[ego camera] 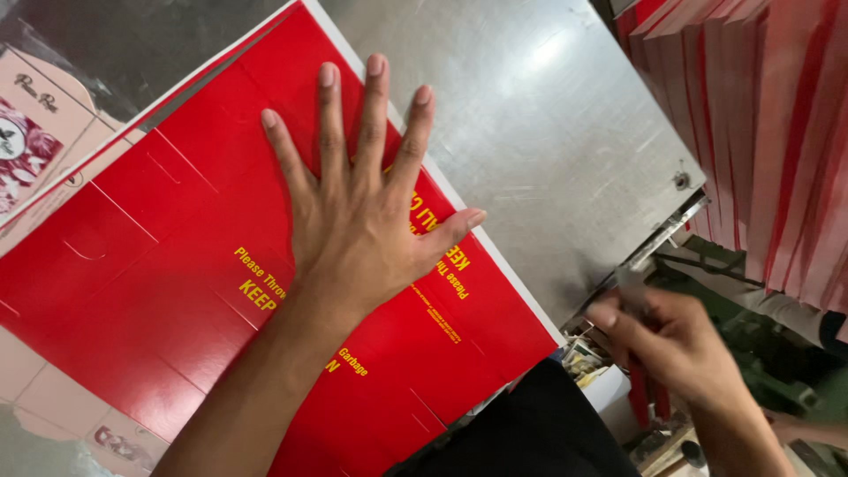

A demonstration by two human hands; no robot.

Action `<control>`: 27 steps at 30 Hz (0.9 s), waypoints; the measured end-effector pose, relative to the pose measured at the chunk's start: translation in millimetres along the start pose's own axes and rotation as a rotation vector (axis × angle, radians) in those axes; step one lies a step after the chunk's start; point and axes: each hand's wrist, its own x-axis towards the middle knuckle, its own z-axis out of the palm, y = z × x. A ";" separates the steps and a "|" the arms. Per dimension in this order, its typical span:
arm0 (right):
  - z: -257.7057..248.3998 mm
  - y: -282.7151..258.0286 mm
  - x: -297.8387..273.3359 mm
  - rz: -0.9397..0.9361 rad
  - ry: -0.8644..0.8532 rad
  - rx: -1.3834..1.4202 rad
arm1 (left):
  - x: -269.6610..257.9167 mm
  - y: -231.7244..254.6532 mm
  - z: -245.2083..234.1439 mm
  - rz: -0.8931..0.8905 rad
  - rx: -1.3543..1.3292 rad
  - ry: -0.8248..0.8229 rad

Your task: The person uses a utility knife to cut the edges of red cardboard sheets on a metal table. They then move to a different area to stack the cut sheets and place them on a nearby surface.

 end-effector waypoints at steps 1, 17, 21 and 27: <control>5.1 12.1 -3.8 -0.009 0.002 0.015 | -0.2 1.8 0.9 0.005 0.016 0.004; 39.9 81.0 -27.5 -0.130 -0.408 0.487 | -175.1 156.4 25.2 0.276 -0.141 0.241; 32.8 78.6 -32.1 -0.169 -0.487 0.540 | -195.8 178.1 36.7 0.305 -0.139 0.434; 31.2 81.3 -39.6 -0.328 -0.390 0.308 | -207.6 188.6 73.1 0.325 -0.075 0.466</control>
